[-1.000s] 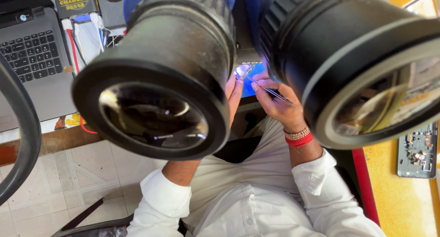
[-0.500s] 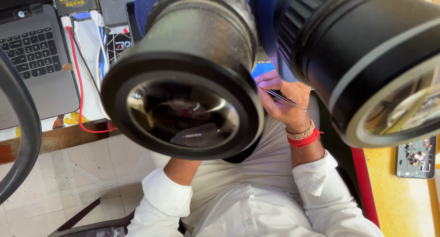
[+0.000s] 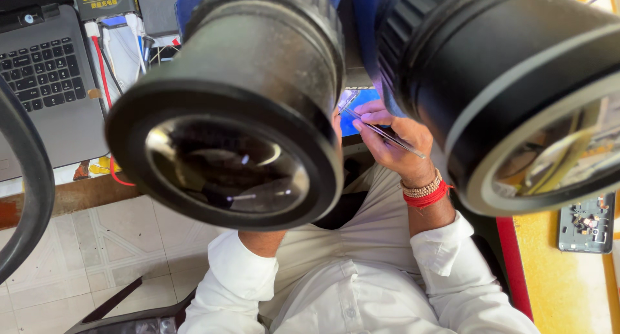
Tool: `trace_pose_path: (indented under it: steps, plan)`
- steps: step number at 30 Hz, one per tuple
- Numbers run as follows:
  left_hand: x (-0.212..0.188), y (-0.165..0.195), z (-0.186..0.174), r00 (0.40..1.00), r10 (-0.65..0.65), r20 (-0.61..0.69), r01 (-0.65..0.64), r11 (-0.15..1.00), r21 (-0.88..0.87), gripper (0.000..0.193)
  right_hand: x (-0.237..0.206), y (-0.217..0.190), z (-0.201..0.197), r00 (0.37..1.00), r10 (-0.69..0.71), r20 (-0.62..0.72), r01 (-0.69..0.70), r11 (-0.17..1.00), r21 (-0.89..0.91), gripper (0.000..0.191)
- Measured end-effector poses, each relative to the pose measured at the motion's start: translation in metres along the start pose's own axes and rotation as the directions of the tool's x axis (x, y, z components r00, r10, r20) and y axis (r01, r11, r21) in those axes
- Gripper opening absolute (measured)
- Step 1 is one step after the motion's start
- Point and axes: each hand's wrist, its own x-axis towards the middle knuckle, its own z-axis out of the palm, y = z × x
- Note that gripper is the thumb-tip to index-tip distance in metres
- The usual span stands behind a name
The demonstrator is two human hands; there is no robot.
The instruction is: The person repairs a disassembled smartphone, holding the chassis on their lap and using tweezers under a microscope to work on the internal board. They then fit the back cover onto the phone and press it closed, and the phone screen turns on showing a boot logo.
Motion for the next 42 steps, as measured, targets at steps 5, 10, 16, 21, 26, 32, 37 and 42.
trace_pose_path:
  steps: [5, 10, 16, 21, 26, 32, 37, 42]
  plan:
    - [-0.020, 0.003, -0.004, 0.999, -0.042, 0.026, 0.042, 0.999, -0.003, 0.038, -0.008, 0.026, 0.008, 0.975, -0.218, -0.033, 0.220, 0.951, 0.218, 0.075]
    - [-0.023, 0.004, -0.005, 0.998, -0.046, 0.034, 0.045, 0.999, 0.007, 0.039, -0.014, 0.034, 0.006, 0.972, -0.234, -0.008, 0.233, 0.967, 0.100, 0.094]
    - [-0.001, -0.001, -0.009, 1.000, 0.009, 0.030, -0.010, 0.999, 0.033, 0.040, -0.015, 0.033, 0.004, 0.977, -0.213, 0.010, 0.210, 0.970, 0.123, 0.090]
    - [0.034, 0.004, 0.003, 0.993, 0.105, 0.059, -0.113, 0.981, 0.156, 0.041, -0.015, 0.030, 0.003, 0.988, -0.150, 0.033, 0.150, 0.989, 0.013, 0.079]
    - [0.035, 0.002, -0.002, 0.983, 0.154, 0.104, -0.175, 0.956, 0.235, 0.041, -0.011, 0.029, 0.003, 0.986, -0.164, -0.013, 0.163, 0.968, 0.190, 0.049]
    - [0.038, 0.003, -0.001, 0.976, 0.175, 0.128, -0.205, 0.937, 0.284, 0.042, -0.011, 0.019, 0.001, 1.000, 0.016, -0.009, -0.016, 1.000, 0.007, 0.025]
    - [0.040, 0.005, -0.002, 0.987, 0.117, 0.111, -0.139, 0.967, 0.214, 0.042, -0.006, 0.018, 0.003, 1.000, -0.002, -0.030, 0.004, 0.997, 0.083, 0.022]
    - [0.041, 0.006, -0.002, 0.991, 0.071, 0.115, -0.086, 0.987, 0.135, 0.042, -0.005, 0.013, 0.000, 0.999, 0.030, -0.013, -0.029, 0.999, 0.035, 0.022]
